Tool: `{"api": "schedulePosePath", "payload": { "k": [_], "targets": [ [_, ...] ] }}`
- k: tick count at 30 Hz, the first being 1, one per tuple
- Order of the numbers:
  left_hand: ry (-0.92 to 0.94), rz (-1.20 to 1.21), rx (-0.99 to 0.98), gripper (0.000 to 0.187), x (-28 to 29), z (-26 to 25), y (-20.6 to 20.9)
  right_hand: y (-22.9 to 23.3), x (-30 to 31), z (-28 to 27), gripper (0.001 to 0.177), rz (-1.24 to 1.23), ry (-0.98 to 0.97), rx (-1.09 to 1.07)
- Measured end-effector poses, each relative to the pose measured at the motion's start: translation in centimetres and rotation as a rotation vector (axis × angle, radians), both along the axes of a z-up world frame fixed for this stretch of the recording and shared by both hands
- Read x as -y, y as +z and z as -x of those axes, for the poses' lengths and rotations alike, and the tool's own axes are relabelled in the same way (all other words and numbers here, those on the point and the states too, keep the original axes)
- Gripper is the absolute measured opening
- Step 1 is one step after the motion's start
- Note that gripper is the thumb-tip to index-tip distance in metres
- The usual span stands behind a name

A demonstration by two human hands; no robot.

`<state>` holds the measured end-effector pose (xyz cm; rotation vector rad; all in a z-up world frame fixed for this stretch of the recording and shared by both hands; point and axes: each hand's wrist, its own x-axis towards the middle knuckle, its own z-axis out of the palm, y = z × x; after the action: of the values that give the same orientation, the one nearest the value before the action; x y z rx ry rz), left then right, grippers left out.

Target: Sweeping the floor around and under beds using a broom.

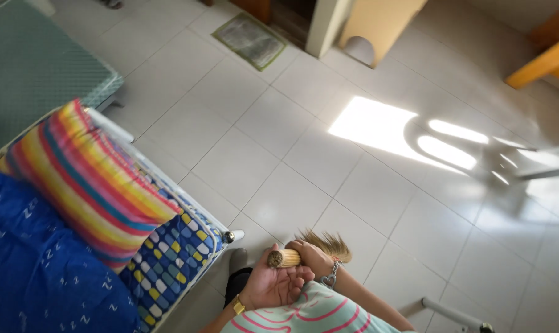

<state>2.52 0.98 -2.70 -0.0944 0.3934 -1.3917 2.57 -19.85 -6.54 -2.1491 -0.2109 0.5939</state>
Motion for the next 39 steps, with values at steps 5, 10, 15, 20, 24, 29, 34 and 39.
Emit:
{"api": "schedulePosePath", "payload": {
  "k": [5,10,15,20,24,29,34,39],
  "targets": [
    [-0.065,0.053,0.021,0.102,-2.3,-2.2,0.5,4.0,-2.8,-0.3,0.030,0.010,-0.055,0.022],
    [-0.140,0.096,-0.001,0.101,-5.0,-4.8,1.3,5.5,-5.8,-1.3,0.030,0.036,-0.143,0.040],
    [-0.169,0.118,0.032,0.101,-7.4,-6.6,1.7,7.2,-8.6,-2.1,0.031,0.043,-0.177,0.058],
    [-0.212,0.112,0.063,0.099,-9.6,-8.1,2.5,6.2,-10.6,-2.6,0.035,-0.006,-0.228,0.178],
    [-0.252,0.080,0.058,0.097,-11.3,-9.0,2.4,6.6,-12.7,-2.6,0.035,0.037,-0.265,0.231],
    [-0.296,0.085,0.032,0.095,-12.8,-8.9,1.2,5.7,-14.4,-1.8,0.038,0.016,-0.303,0.237],
    [-0.314,0.105,-0.013,0.094,-13.9,-8.2,1.6,5.5,-16.1,-0.7,0.040,0.016,-0.359,0.206],
    [-0.286,0.159,-0.046,0.095,-14.7,-7.9,1.7,7.9,-17.1,-1.1,0.042,0.078,-0.333,0.105]
  ]
}}
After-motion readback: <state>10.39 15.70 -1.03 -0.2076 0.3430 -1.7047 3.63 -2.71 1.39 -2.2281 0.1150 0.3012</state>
